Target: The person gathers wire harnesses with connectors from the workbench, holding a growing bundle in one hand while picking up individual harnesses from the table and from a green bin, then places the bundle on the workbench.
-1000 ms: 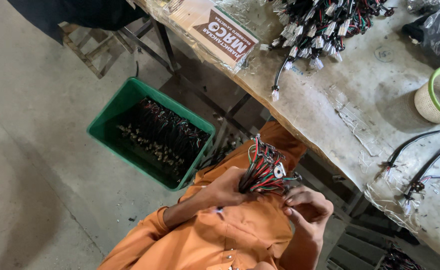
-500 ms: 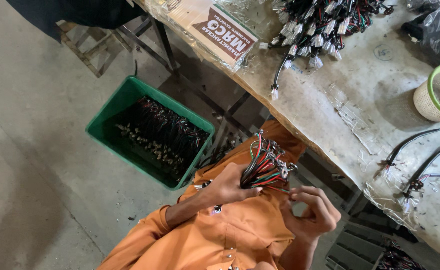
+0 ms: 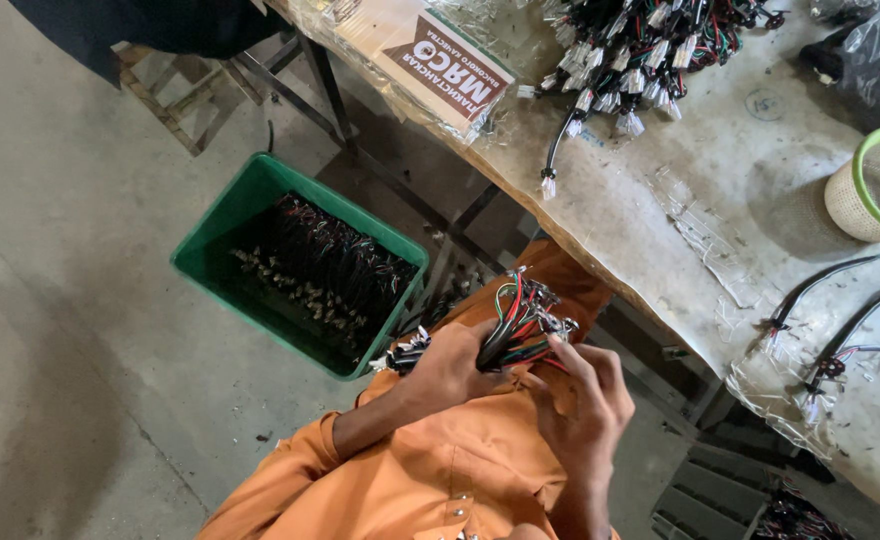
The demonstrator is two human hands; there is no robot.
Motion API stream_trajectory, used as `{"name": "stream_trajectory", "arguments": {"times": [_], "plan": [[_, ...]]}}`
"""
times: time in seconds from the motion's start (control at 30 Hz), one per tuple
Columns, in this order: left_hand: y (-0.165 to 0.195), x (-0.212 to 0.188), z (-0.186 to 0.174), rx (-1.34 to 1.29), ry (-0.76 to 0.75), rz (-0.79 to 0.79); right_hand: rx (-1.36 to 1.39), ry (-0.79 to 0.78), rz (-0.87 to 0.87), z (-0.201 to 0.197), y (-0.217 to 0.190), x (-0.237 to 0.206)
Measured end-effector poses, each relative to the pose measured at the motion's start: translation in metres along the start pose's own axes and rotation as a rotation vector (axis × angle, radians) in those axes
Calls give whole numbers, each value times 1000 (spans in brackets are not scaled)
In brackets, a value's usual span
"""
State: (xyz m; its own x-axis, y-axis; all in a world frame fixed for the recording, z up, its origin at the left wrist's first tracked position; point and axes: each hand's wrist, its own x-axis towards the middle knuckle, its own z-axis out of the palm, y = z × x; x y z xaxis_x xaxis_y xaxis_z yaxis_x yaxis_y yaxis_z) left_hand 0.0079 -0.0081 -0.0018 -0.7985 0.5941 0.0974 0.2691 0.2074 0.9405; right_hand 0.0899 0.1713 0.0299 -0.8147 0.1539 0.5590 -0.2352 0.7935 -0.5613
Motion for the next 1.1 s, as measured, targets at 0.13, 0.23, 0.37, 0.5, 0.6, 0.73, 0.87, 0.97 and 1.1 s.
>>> {"name": "stream_trajectory", "arguments": {"times": [0.13,0.23,0.37,0.5,0.6,0.73,0.87,0.97,1.1], "plan": [[-1,0,8,59,64,57,-5,31,56,12,-11,1],[-2,-1,9,27,59,6,-9,-25,32,8,-10,4],[-3,1,4,29,57,21,-20,-53,43,10,-8,7],[-8,4,3,53,71,-40,31,77,42,19,1,0],[-13,4,7,-260,-12,-136,146,215,92,19,15,-11],[-16,4,15,-395,-82,-221,390,321,224,13,31,-15],[-15,7,17,-455,-126,-231,557,330,304,4,28,0],[-14,7,16,-467,-120,-189,523,256,142,-10,19,17],[-16,8,21,-565,-102,-290,242,340,-165,-20,2,27]]}}
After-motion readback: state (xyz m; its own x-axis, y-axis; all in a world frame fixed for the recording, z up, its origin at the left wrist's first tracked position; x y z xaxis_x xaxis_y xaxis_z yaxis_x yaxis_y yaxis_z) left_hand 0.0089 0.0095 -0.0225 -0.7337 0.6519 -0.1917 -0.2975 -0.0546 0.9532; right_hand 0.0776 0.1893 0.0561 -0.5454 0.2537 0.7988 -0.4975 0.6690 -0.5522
